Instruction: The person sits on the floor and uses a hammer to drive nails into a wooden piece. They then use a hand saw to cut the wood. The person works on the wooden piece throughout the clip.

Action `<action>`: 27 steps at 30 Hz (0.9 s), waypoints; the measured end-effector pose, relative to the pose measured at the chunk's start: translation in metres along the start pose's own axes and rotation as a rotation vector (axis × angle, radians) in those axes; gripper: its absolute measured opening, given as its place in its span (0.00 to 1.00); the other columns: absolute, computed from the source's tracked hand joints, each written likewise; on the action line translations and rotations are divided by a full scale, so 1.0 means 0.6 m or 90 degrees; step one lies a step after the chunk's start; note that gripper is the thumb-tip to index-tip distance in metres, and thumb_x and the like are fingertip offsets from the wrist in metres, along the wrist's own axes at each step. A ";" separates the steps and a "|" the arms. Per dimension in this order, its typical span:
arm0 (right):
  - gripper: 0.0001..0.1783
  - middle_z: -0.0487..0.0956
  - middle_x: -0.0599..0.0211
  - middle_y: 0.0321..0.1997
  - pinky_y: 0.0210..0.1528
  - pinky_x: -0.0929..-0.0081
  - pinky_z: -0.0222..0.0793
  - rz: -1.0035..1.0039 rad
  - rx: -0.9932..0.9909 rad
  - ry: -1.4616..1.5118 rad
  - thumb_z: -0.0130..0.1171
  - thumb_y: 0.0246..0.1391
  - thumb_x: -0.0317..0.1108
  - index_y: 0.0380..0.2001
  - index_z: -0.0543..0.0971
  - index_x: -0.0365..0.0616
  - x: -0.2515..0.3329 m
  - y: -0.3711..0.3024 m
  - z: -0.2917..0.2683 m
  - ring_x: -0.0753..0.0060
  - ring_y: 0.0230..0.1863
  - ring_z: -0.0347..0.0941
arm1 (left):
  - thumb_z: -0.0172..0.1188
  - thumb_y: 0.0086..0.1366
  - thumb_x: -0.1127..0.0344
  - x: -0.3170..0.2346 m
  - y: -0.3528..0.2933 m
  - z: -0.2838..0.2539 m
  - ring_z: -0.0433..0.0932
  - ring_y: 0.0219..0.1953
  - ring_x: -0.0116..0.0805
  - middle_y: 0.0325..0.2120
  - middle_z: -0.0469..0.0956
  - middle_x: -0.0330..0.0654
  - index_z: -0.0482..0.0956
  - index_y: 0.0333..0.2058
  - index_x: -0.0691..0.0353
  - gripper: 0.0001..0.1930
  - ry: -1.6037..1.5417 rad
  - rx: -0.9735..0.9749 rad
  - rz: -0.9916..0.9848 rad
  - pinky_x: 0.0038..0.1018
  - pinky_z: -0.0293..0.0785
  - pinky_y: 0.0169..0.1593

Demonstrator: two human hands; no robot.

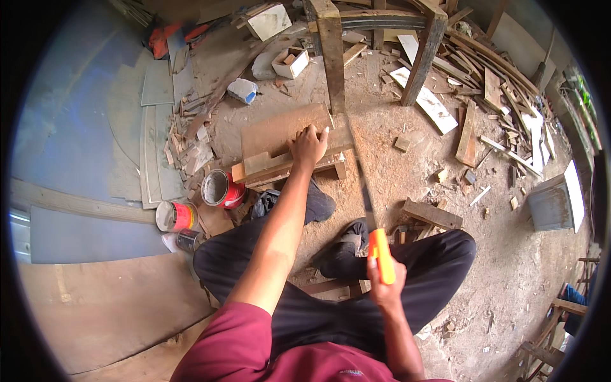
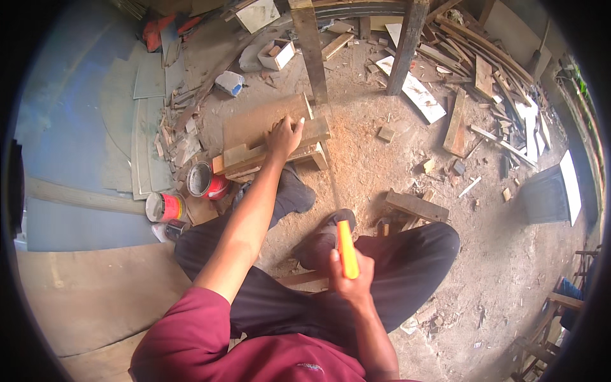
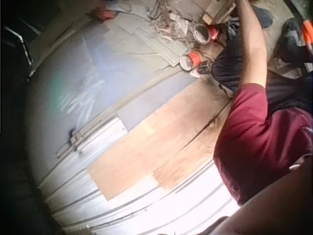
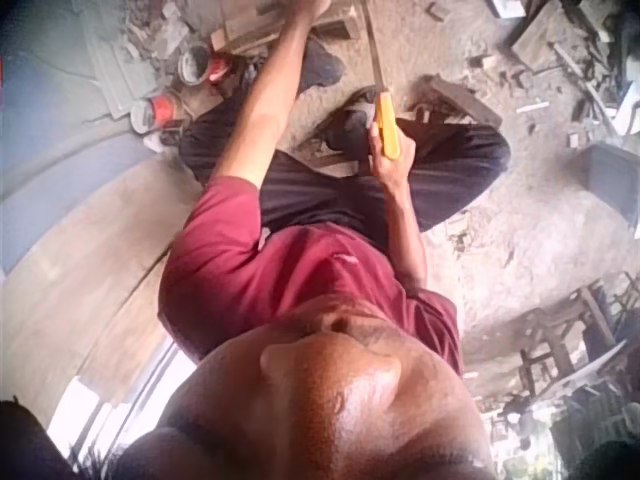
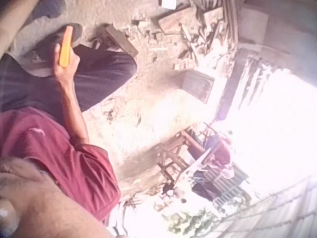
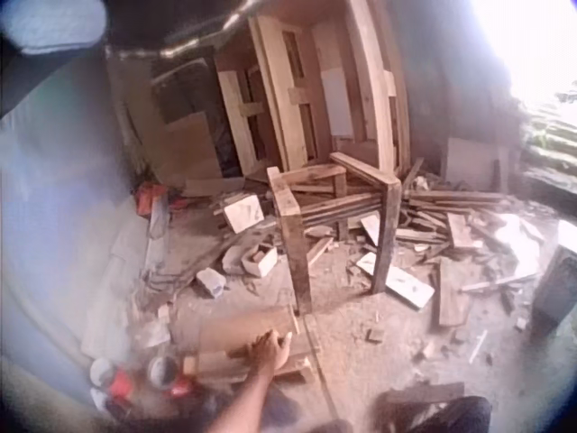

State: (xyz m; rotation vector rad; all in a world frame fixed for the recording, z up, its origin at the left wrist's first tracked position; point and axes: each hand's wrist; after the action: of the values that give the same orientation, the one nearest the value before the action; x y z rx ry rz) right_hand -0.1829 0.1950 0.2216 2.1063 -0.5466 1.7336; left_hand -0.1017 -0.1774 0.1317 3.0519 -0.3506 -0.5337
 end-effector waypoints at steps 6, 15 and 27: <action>0.14 0.68 0.61 0.11 0.17 0.71 0.60 0.022 0.066 -0.023 0.64 0.54 0.28 0.19 0.71 0.38 -0.054 0.005 0.014 0.68 0.10 0.64 | 0.42 0.71 0.45 -0.005 -0.015 0.011 0.77 0.52 0.50 0.44 0.82 0.51 0.77 0.44 0.59 0.23 0.033 -0.082 0.003 0.52 0.60 0.57; 0.15 0.69 0.72 0.17 0.23 0.77 0.60 0.144 0.139 0.022 0.62 0.61 0.36 0.25 0.73 0.37 -0.043 0.018 0.016 0.85 0.21 0.62 | 0.58 0.63 0.59 0.001 -0.038 -0.005 0.76 0.51 0.45 0.44 0.80 0.45 0.76 0.44 0.59 0.14 -0.133 -0.142 0.185 0.46 0.64 0.58; 0.17 0.72 0.76 0.19 0.23 0.83 0.58 0.101 0.028 0.001 0.58 0.65 0.38 0.29 0.77 0.32 -0.028 0.006 0.036 0.89 0.22 0.62 | 0.54 0.60 0.55 0.017 -0.018 0.032 0.72 0.56 0.48 0.51 0.77 0.49 0.76 0.49 0.61 0.22 -0.059 -0.066 0.100 0.44 0.59 0.61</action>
State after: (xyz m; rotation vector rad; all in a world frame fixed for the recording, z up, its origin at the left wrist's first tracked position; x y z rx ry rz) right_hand -0.1695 0.1822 0.2013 2.1437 -0.6988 1.8476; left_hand -0.0965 -0.1690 0.1099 2.8765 -0.5414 -0.6628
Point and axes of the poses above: each hand's wrist, its own y-axis towards the middle knuckle, its own z-axis out of the palm, x = y × z
